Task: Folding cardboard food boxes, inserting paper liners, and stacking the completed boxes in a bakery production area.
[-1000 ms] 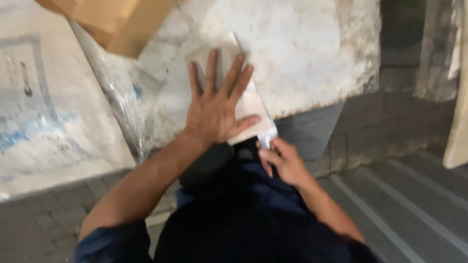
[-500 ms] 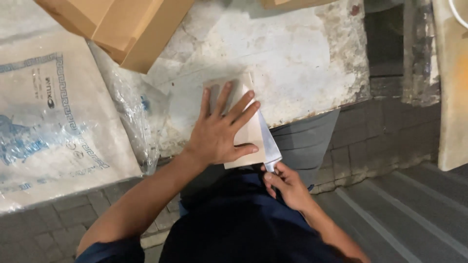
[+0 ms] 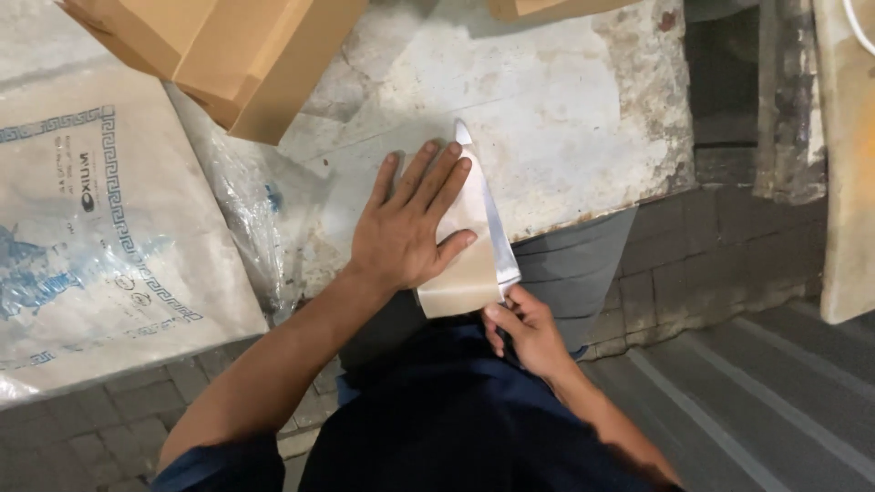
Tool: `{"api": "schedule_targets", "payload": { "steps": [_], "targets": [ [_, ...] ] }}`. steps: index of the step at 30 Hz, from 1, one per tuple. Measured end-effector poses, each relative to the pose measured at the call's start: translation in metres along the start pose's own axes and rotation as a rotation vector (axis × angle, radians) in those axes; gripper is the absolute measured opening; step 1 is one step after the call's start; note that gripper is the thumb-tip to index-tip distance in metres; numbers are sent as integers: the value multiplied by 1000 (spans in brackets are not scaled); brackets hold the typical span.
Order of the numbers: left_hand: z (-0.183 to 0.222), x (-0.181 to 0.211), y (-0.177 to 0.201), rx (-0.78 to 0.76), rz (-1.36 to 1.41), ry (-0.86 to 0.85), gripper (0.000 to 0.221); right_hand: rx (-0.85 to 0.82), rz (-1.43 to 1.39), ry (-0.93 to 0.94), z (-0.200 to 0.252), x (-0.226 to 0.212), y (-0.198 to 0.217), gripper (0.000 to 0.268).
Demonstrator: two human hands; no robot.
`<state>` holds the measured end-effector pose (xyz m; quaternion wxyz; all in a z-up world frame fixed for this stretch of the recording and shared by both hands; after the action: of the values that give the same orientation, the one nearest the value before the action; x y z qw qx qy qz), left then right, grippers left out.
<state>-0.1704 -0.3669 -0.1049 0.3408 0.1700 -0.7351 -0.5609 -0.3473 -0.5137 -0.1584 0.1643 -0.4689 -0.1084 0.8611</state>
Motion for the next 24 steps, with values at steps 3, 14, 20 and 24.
{"api": "schedule_targets", "payload": {
  "steps": [3, 14, 20, 24],
  "targets": [
    [-1, -2, 0, 39, 1, 0, 77, 9, 14, 28, -14, 0, 3, 15],
    [-1, -4, 2, 86, -46, 10, 80, 119, 342, 220, 30, -71, 36, 26],
    [-23, -44, 12, -192, -47, 227, 82, 284, 1327, 463, 17, -159, 5, 45],
    [-37, -67, 26, -41, -43, 330, 93, 372, 1583, 726, -16, -170, 16, 44]
  ]
}}
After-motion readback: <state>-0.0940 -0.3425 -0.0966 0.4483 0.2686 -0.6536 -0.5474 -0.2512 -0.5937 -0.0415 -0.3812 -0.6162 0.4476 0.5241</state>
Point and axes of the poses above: each hand's wrist, its own z-axis away from the middle knuckle, its own y-axis out of the back of the hand, x = y × z, the point moved 4 cm from there along -z, towards the middle knuckle, and after that the axes turned 2 degrees about -y, right-handed, at the moved point
